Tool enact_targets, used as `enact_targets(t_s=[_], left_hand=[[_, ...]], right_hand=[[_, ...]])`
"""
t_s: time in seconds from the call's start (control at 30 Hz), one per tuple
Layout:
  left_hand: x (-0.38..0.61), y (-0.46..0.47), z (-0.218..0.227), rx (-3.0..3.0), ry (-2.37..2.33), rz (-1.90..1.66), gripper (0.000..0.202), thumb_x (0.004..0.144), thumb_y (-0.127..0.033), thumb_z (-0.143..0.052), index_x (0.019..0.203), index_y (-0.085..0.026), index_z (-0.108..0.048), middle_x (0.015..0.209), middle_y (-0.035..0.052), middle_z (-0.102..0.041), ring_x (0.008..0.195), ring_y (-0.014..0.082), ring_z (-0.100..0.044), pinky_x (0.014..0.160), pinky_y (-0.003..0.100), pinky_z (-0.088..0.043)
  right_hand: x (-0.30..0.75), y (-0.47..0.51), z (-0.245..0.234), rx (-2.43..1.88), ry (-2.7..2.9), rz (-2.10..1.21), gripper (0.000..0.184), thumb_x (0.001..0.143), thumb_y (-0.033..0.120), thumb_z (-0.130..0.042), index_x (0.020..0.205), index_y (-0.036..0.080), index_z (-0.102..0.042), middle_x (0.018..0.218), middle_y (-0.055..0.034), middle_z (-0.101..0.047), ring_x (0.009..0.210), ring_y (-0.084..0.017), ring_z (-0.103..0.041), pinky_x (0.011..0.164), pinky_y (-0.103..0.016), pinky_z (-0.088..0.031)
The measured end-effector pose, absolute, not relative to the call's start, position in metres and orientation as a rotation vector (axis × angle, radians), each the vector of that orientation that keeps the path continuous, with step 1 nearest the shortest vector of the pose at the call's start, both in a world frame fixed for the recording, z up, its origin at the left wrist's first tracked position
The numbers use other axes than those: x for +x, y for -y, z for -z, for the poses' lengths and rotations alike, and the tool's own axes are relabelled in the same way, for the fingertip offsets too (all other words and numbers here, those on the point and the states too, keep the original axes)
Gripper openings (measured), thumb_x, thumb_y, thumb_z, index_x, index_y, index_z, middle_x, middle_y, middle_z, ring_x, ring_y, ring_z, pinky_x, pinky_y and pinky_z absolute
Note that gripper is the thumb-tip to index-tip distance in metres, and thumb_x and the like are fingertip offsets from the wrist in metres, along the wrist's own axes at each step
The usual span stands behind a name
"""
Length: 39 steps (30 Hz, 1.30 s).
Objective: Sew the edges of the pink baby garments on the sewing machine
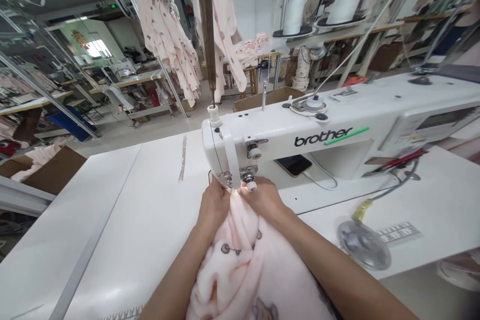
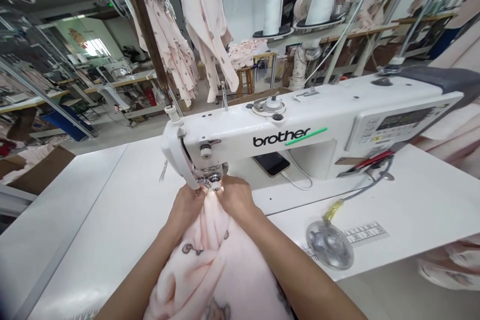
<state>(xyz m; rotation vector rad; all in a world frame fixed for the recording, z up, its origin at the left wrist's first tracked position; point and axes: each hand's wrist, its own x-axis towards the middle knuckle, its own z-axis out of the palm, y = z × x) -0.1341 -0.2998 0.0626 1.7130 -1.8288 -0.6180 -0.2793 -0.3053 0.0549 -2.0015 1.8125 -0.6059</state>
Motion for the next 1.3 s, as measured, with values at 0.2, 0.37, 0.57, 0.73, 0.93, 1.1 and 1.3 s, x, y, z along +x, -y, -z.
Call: enact_targets(t_s=[0.2,0.37,0.57,0.73,0.93,1.1,1.3], left_hand=[[-0.134,0.302,-0.060,1.730,1.825,0.581,0.011,0.079,-0.013,-0.045,0.087,-0.019,-0.050,0.081,0.0041,-0.063,0.071,0.0182,-0.058,0.062,0.026,-0.038],[-0.134,0.303,-0.059,1.742,1.833,0.564,0.012,0.078,-0.012,-0.046,0.087,-0.019,-0.050,0.078,0.0027,-0.062,0.071,0.0183,-0.058,0.063,0.026,-0.038],[-0.134,0.305,-0.060,1.753,1.834,0.526,0.014,0.079,-0.014,-0.046,0.091,-0.018,-0.050,0.079,0.0041,-0.063,0.075,0.0206,-0.059,0.062,0.026,-0.038],[-0.135,0.305,-0.061,1.759,1.826,0.498,0.017,0.078,-0.015,-0.046,0.095,-0.018,-0.049,0.076,0.0042,-0.062,0.071,0.0215,-0.059,0.058,0.026,-0.037],[-0.136,0.304,-0.062,1.750,1.829,0.478,0.020,0.078,-0.012,-0.045,0.096,-0.018,-0.047,0.080,0.0049,-0.063,0.074,0.0219,-0.060,0.060,0.027,-0.039],[-0.134,0.304,-0.061,1.734,1.829,0.488,0.019,0.079,-0.016,-0.045,0.098,-0.018,-0.045,0.085,0.0056,-0.064,0.077,0.0219,-0.061,0.063,0.027,-0.041],[-0.126,0.305,-0.064,1.706,1.872,0.546,0.016,0.079,-0.018,-0.049,0.094,-0.019,-0.045,0.082,0.0034,-0.064,0.075,0.0182,-0.061,0.062,0.025,-0.042]], right_hand=[[-0.277,0.304,-0.060,-2.006,-1.829,0.596,0.016,0.082,0.024,-0.045,0.079,0.019,-0.060,0.078,-0.0012,-0.065,0.066,-0.014,-0.056,0.053,-0.023,-0.032],[-0.275,0.307,-0.055,-2.022,-1.858,0.590,0.016,0.083,0.022,-0.045,0.082,0.018,-0.061,0.082,-0.0034,-0.066,0.068,-0.015,-0.056,0.055,-0.023,-0.032],[-0.274,0.311,-0.053,-2.050,-1.903,0.562,0.021,0.086,0.026,-0.043,0.084,0.017,-0.062,0.083,-0.0065,-0.066,0.071,-0.018,-0.058,0.057,-0.024,-0.033],[-0.272,0.310,-0.052,-2.068,-1.933,0.557,0.024,0.087,0.028,-0.043,0.084,0.016,-0.064,0.082,-0.0073,-0.067,0.074,-0.019,-0.059,0.058,-0.025,-0.034],[-0.269,0.310,-0.050,-2.059,-1.991,0.591,0.020,0.085,0.024,-0.046,0.087,0.016,-0.064,0.086,-0.0087,-0.068,0.077,-0.021,-0.061,0.060,-0.026,-0.037],[-0.267,0.310,-0.049,-2.065,-2.010,0.640,0.024,0.086,0.027,-0.045,0.086,0.015,-0.065,0.085,-0.0098,-0.068,0.081,-0.023,-0.062,0.063,-0.027,-0.038],[-0.266,0.308,-0.049,-2.064,-2.014,0.681,0.025,0.087,0.028,-0.045,0.085,0.016,-0.066,0.082,-0.0086,-0.068,0.077,-0.021,-0.062,0.062,-0.026,-0.038]])
